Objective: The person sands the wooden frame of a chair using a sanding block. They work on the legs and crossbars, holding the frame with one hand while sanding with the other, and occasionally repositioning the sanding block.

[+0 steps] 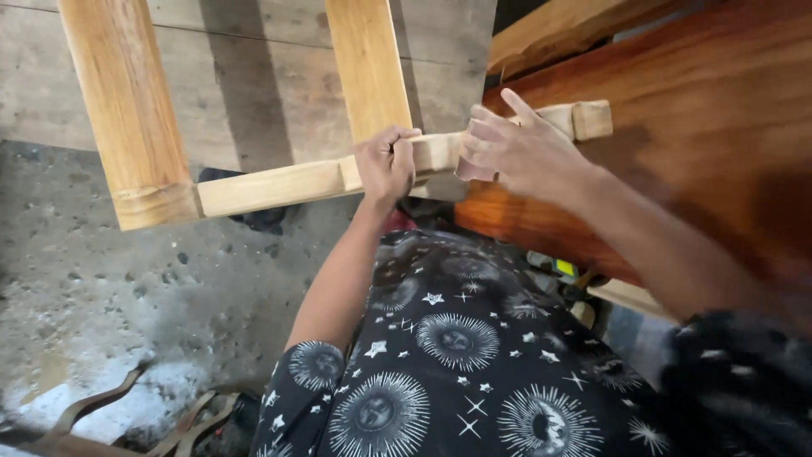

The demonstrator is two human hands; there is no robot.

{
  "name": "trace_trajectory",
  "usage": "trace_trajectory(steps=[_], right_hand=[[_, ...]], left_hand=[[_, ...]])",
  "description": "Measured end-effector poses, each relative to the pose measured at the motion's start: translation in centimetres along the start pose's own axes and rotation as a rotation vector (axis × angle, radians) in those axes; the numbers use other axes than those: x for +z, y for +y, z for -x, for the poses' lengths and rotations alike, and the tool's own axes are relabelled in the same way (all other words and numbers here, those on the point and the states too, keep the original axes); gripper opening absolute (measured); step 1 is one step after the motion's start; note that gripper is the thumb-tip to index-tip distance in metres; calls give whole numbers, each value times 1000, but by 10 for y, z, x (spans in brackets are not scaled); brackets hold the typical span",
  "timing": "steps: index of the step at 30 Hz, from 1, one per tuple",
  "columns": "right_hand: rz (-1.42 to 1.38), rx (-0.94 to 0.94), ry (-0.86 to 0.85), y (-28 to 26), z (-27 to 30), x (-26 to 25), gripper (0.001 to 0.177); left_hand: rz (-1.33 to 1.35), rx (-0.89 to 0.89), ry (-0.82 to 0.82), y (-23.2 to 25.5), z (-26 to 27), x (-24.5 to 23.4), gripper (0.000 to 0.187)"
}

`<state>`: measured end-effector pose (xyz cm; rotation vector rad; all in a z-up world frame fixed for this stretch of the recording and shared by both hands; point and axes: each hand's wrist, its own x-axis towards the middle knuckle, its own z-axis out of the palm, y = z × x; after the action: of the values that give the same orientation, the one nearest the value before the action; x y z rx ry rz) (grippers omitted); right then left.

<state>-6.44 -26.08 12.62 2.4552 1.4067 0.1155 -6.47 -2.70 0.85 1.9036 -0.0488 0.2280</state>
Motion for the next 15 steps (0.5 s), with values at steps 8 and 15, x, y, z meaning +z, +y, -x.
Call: trace_trajectory(steps=[8,15], right_hand=[[46,-19,-243,36,34,-19,37],[-76,-122,-46,22,35,19,51]], left_hand=[[-39,259,-27,0,3,-5,28],[-32,268,-74,1,2,-11,28]])
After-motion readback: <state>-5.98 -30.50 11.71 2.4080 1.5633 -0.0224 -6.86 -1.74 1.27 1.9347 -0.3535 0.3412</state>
